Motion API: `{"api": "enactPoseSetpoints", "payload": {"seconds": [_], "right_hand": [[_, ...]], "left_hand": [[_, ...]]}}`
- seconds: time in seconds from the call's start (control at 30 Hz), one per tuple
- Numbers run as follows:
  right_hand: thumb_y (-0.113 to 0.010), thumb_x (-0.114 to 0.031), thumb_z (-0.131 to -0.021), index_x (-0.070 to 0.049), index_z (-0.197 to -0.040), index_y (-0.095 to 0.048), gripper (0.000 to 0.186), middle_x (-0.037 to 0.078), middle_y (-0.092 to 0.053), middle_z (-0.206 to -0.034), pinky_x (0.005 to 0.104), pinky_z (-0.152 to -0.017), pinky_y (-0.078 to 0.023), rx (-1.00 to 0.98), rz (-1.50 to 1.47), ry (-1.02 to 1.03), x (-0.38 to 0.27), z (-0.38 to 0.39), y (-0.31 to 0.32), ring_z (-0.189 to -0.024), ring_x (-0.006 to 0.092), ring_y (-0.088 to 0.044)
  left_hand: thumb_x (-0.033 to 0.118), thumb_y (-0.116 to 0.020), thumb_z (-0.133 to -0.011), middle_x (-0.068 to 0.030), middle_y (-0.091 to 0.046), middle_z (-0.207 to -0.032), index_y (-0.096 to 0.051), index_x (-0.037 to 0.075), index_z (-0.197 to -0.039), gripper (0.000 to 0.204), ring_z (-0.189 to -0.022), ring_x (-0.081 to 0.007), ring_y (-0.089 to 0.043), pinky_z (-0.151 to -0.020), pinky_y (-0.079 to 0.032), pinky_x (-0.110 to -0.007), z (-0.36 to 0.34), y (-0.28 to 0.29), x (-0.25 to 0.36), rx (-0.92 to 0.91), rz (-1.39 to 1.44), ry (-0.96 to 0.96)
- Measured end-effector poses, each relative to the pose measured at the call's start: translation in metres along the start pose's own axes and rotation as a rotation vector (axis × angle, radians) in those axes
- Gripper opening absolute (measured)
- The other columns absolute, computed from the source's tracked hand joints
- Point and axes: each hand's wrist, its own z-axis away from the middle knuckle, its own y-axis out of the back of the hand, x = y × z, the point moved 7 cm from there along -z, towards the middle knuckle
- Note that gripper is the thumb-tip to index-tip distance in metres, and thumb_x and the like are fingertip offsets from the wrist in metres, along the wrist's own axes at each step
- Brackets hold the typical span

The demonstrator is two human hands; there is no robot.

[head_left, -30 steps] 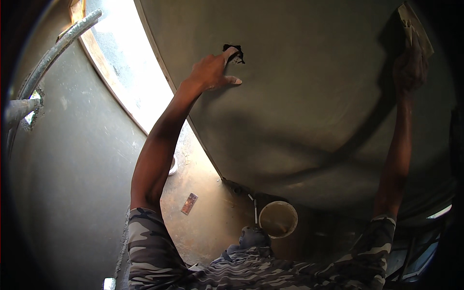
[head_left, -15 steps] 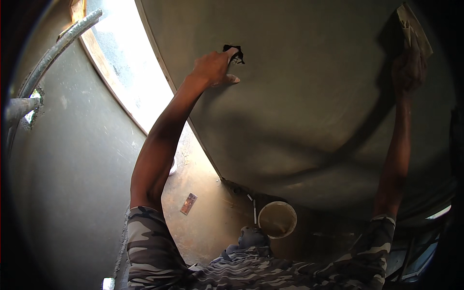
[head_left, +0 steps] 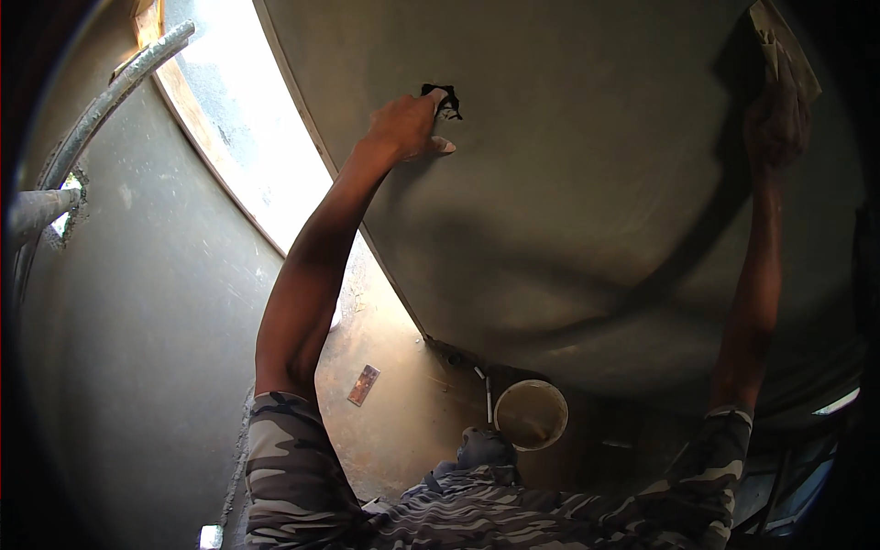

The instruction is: The person smooths the plastered wall using a sanding block dipped in a bucket of water, then shapes the edges around an opening on the surface by hand and with the block.

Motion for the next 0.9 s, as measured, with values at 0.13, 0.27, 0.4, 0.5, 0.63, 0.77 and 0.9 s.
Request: {"api": "enactPoseSetpoints", "payload": {"seconds": [0.13, 0.27, 0.4, 0.5, 0.63, 0.77, 0.9], "right_hand": [[-0.059, -0.012, -0.097, -0.009, -0.123, -0.067, 0.027, 0.005, -0.071, -0.117, 0.0349, -0.086, -0.055, 0.033, -0.018, -0.020, 0.000, 0.001, 0.001, -0.103, 0.0229, -0.070], [-0.059, -0.012, -0.097, -0.009, -0.123, -0.067, 0.027, 0.005, -0.071, -0.117, 0.0349, -0.087, -0.055, -0.009, 0.007, -0.017, 0.003, 0.001, 0.003, -0.104, 0.0231, -0.070], [-0.059, -0.012, -0.096, -0.009, -0.122, -0.067, 0.027, 0.004, -0.071, -0.118, 0.0347, -0.087, -0.055, -0.002, 0.008, -0.001, 0.009, 0.004, 0.002, -0.104, 0.0223, -0.069], [-0.059, -0.013, -0.097, -0.009, -0.123, -0.067, 0.028, 0.003, -0.070, -0.119, 0.0345, -0.087, -0.055, -0.013, 0.009, -0.011, 0.003, 0.002, -0.004, -0.105, 0.0217, -0.069], [-0.059, -0.013, -0.097, -0.009, -0.123, -0.067, 0.027, 0.003, -0.070, -0.119, 0.0340, -0.087, -0.054, 0.029, -0.010, -0.027, -0.002, -0.001, 0.001, -0.106, 0.0218, -0.069], [-0.060, -0.014, -0.096, -0.009, -0.121, -0.068, 0.026, 0.004, -0.072, -0.115, 0.0349, -0.082, -0.056, 0.013, 0.014, 0.057, 0.017, 0.006, -0.004, -0.100, 0.0234, -0.071], [-0.061, -0.014, -0.094, -0.009, -0.119, -0.069, 0.026, 0.005, -0.073, -0.109, 0.0362, -0.077, -0.057, 0.007, 0.028, 0.041, 0.019, 0.009, 0.003, -0.092, 0.0254, -0.072]], "left_hand": [[0.046, -0.083, -0.074, -0.0173, -0.068, -0.100, -0.047, 0.015, -0.132, 0.075, -0.102, -0.0399, -0.066, -0.085, -0.052, -0.051, 0.003, -0.002, -0.002, -0.008, -0.027, 0.047], [0.044, -0.081, -0.077, -0.0181, -0.068, -0.099, -0.045, 0.017, -0.132, 0.071, -0.102, -0.0407, -0.065, -0.084, -0.052, -0.052, 0.008, -0.002, 0.000, 0.005, -0.023, 0.047], [0.041, -0.080, -0.078, -0.0189, -0.068, -0.098, -0.045, 0.017, -0.132, 0.068, -0.101, -0.0412, -0.065, -0.084, -0.052, -0.052, 0.008, 0.000, 0.005, 0.001, -0.032, 0.023], [0.039, -0.081, -0.078, -0.0190, -0.067, -0.094, -0.044, 0.016, -0.132, 0.069, -0.098, -0.0418, -0.066, -0.082, -0.052, -0.052, 0.013, 0.004, -0.001, 0.006, -0.065, 0.012], [0.033, -0.081, -0.079, -0.0179, -0.066, -0.088, -0.043, 0.016, -0.134, 0.069, -0.086, -0.0408, -0.067, -0.074, -0.053, -0.050, 0.040, 0.017, 0.006, 0.120, -0.051, -0.050], [0.027, -0.079, -0.081, -0.0158, -0.067, -0.079, -0.041, 0.016, -0.137, 0.069, -0.072, -0.0372, -0.068, -0.067, -0.053, -0.047, 0.112, 0.021, -0.012, 0.200, 0.014, -0.008], [0.037, -0.069, -0.091, -0.0202, -0.066, -0.070, -0.057, 0.006, -0.125, 0.048, -0.071, -0.0380, -0.067, -0.069, -0.052, -0.046, 0.203, -0.029, -0.057, -0.054, 0.121, 0.212]]}}
